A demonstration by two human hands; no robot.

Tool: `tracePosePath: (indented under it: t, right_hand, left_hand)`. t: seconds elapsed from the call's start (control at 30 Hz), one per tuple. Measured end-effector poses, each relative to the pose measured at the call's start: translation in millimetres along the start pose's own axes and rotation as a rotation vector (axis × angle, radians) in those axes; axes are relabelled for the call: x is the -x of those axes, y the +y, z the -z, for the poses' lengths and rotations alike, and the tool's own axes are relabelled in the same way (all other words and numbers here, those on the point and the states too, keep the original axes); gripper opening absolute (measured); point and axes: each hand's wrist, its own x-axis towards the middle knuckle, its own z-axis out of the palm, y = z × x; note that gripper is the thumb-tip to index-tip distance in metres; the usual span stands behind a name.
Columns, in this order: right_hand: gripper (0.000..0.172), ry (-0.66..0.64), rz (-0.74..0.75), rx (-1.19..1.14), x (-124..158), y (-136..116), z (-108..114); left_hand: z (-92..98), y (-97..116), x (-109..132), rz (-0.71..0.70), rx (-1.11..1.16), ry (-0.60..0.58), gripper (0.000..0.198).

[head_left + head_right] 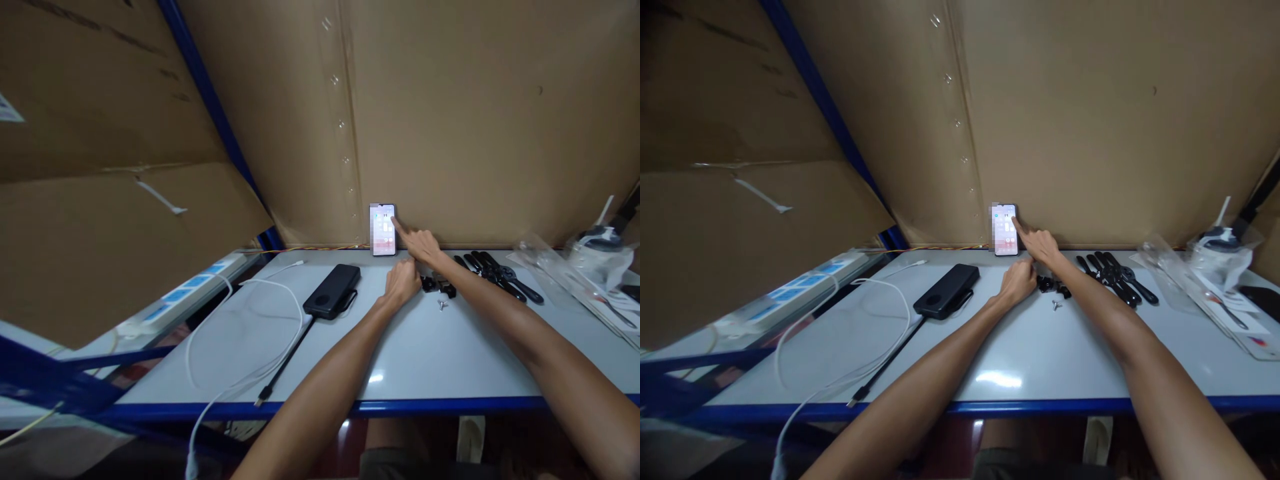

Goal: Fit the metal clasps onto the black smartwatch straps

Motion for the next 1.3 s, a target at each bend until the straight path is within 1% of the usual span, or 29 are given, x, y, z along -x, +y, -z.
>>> tracePosePath:
  t: [0.27,0.6,0.83,1.03,1.3]
  right_hand:
    - [0.089,0.012,0.02,0.001,-1.0,-0.3,-1.7]
    - [0.088,-0.031,0.025,0.005,-1.8,-0.3,-0.3]
    - [0.09,-0.003,0.035,0.009,-2.1,-0.7,-0.3]
    - [0.087,-0.018,0.028,0.01,-2.8,-1.0,-0.8]
    - [0.085,-0.031,0.022,-0.001,-1.3,-1.3,0.9]
  left_hand:
    - [1.8,1.5,1.1,0.022,0.011,-0.017,0.028]
    - [2.7,2.2,1.6,0.016,0.015,-0.011,0.03]
    - [2.7,2.0,1.7,0.026,0.009,-0.015,0.029]
    - [2.3,1.7,1.2,0.018,0.005,-0.011,0.026]
    - [4.5,3.5,2.2,0.039,0.012,-0.027,0.027]
